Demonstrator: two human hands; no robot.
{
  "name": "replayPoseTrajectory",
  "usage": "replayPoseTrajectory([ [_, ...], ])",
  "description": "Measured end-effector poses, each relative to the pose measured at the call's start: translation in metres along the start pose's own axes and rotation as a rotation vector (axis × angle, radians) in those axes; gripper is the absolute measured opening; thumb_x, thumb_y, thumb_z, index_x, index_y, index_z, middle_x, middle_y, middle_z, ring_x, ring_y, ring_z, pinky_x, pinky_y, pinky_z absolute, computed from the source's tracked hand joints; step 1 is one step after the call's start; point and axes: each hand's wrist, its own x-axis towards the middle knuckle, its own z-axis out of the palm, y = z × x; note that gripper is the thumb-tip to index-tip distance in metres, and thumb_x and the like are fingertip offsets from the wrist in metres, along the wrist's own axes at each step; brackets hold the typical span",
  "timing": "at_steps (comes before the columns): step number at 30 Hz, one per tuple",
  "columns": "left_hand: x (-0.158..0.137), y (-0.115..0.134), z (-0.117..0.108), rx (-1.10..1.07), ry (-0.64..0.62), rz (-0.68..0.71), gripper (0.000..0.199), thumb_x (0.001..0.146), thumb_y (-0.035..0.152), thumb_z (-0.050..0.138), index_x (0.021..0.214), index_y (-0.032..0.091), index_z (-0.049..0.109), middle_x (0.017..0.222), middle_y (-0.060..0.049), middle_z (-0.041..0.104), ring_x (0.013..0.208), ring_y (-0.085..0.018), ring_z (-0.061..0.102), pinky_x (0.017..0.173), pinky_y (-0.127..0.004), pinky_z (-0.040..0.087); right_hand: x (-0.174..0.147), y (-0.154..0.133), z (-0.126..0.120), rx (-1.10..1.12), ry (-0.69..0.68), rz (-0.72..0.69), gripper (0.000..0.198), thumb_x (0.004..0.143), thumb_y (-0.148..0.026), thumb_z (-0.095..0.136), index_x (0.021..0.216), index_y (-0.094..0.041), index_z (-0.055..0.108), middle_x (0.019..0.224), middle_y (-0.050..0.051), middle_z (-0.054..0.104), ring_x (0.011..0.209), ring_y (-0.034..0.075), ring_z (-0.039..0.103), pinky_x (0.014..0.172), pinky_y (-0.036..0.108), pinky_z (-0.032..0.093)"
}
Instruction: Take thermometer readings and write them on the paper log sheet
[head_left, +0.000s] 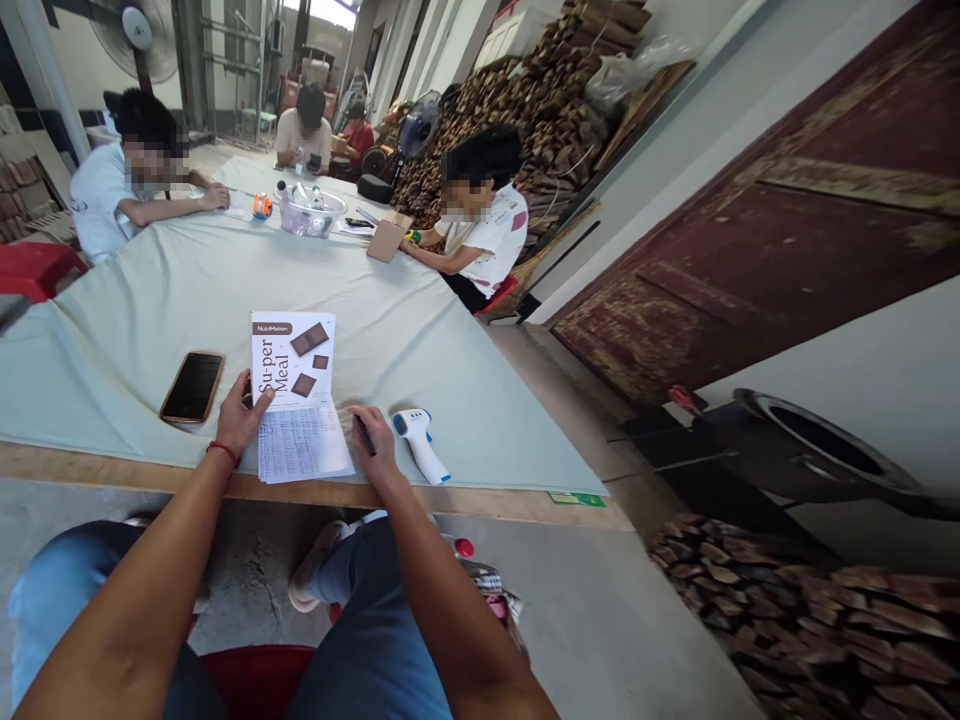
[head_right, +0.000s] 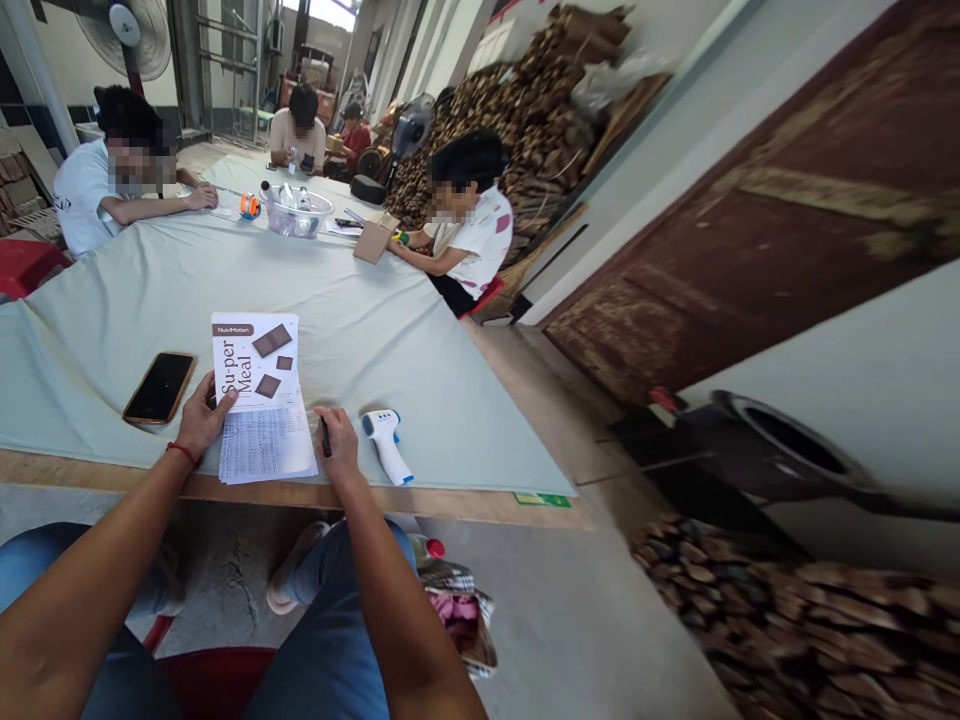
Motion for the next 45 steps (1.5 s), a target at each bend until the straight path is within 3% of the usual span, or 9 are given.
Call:
replayPoseTrajectory([
  [5, 0.002, -0.002, -0.002, 0.013, 0.009, -0.016, 0.062, 0.077, 0.054, 0.07, 0.127, 0.019, 0.055, 0.127, -0.014, 0.066, 0.113, -0.028, 0.064, 0.101, -0.045, 0.05, 0.013, 0.013, -0.016, -0.396, -0.208, -0.098, 0.044, 0.086, -0.008, 0.042, 0.118, -0.018, 0.07, 0.108, 0.012, 0.067, 0.1, 0.025, 0.059, 0.091, 0.035, 0.044],
  [8, 0.005, -0.004, -0.004, 0.009, 0.001, -0.021, 0.063, 0.078, 0.055, 0.069, 0.128, 0.018, 0.054, 0.126, -0.014, 0.066, 0.114, -0.028, 0.064, 0.102, -0.046, 0.049, 0.006, 0.015, -0.025, -0.44, -0.171, -0.104, 0.05, 0.085, -0.005, 0.042, 0.126, -0.019, 0.065, 0.115, 0.014, 0.065, 0.105, 0.025, 0.057, 0.092, 0.036, 0.043],
  [12, 0.007, -0.001, -0.005, 0.009, -0.015, 0.0, 0.061, 0.081, 0.056, 0.066, 0.127, 0.019, 0.054, 0.125, -0.013, 0.066, 0.115, -0.027, 0.063, 0.103, -0.044, 0.049, -0.01, 0.021, -0.05, -0.542, 0.066, 0.193, 0.047, 0.085, -0.019, 0.057, 0.132, -0.017, 0.059, 0.129, 0.019, 0.056, 0.114, 0.031, 0.052, 0.091, 0.042, 0.042],
  [15, 0.008, 0.002, -0.005, 0.008, -0.023, 0.014, 0.058, 0.082, 0.056, 0.065, 0.125, 0.018, 0.055, 0.126, -0.013, 0.066, 0.115, -0.026, 0.063, 0.102, -0.043, 0.049, -0.015, 0.028, -0.068, -0.551, 0.053, 0.505, 0.051, 0.081, -0.033, 0.066, 0.126, -0.012, 0.06, 0.122, 0.024, 0.058, 0.11, 0.035, 0.055, 0.085, 0.042, 0.043],
  [20, 0.009, 0.005, -0.008, 0.016, -0.007, 0.016, 0.056, 0.081, 0.055, 0.065, 0.123, 0.018, 0.056, 0.127, -0.014, 0.065, 0.112, -0.026, 0.064, 0.099, -0.043, 0.051, -0.005, 0.011, -0.067, 0.0, 0.006, 0.546, 0.03, 0.077, -0.037, 0.063, 0.099, -0.017, 0.068, 0.095, 0.012, 0.069, 0.089, 0.027, 0.062, 0.077, 0.034, 0.045],
  [26, 0.011, 0.004, -0.011, 0.045, 0.031, 0.019, 0.06, 0.079, 0.057, 0.067, 0.122, 0.017, 0.058, 0.123, -0.013, 0.067, 0.112, -0.026, 0.063, 0.099, -0.041, 0.049, 0.003, -0.069, -0.015, 0.823, -0.113, 0.437, 0.025, 0.07, -0.045, 0.06, 0.066, -0.02, 0.058, 0.057, -0.004, 0.054, 0.056, 0.013, 0.047, 0.057, 0.026, 0.037],
  [30, 0.014, 0.003, -0.012, 0.061, 0.024, 0.02, 0.061, 0.078, 0.058, 0.068, 0.123, 0.016, 0.059, 0.121, -0.014, 0.068, 0.112, -0.027, 0.064, 0.097, -0.041, 0.051, 0.007, -0.101, 0.02, 0.967, -0.13, 0.428, 0.026, 0.07, -0.045, 0.06, 0.061, -0.021, 0.055, 0.055, -0.004, 0.051, 0.056, 0.013, 0.045, 0.057, 0.025, 0.036],
  [34, 0.015, 0.006, -0.014, 0.098, 0.027, 0.009, 0.06, 0.079, 0.059, 0.066, 0.122, 0.017, 0.06, 0.12, -0.013, 0.069, 0.109, -0.026, 0.065, 0.092, -0.038, 0.053, 0.008, -0.103, 0.04, 1.007, -0.112, 0.466, 0.032, 0.068, -0.051, 0.064, 0.064, -0.021, 0.055, 0.055, -0.005, 0.051, 0.056, 0.012, 0.044, 0.056, 0.025, 0.035],
  [45, 0.012, 0.006, -0.012, 0.105, 0.008, 0.03, 0.057, 0.083, 0.056, 0.062, 0.125, 0.018, 0.059, 0.122, -0.012, 0.069, 0.114, -0.027, 0.063, 0.098, -0.04, 0.051, 0.001, -0.092, 0.053, 0.984, -0.088, 0.408, 0.034, 0.069, -0.053, 0.066, 0.074, -0.02, 0.058, 0.066, -0.003, 0.056, 0.066, 0.015, 0.05, 0.062, 0.027, 0.041],
])
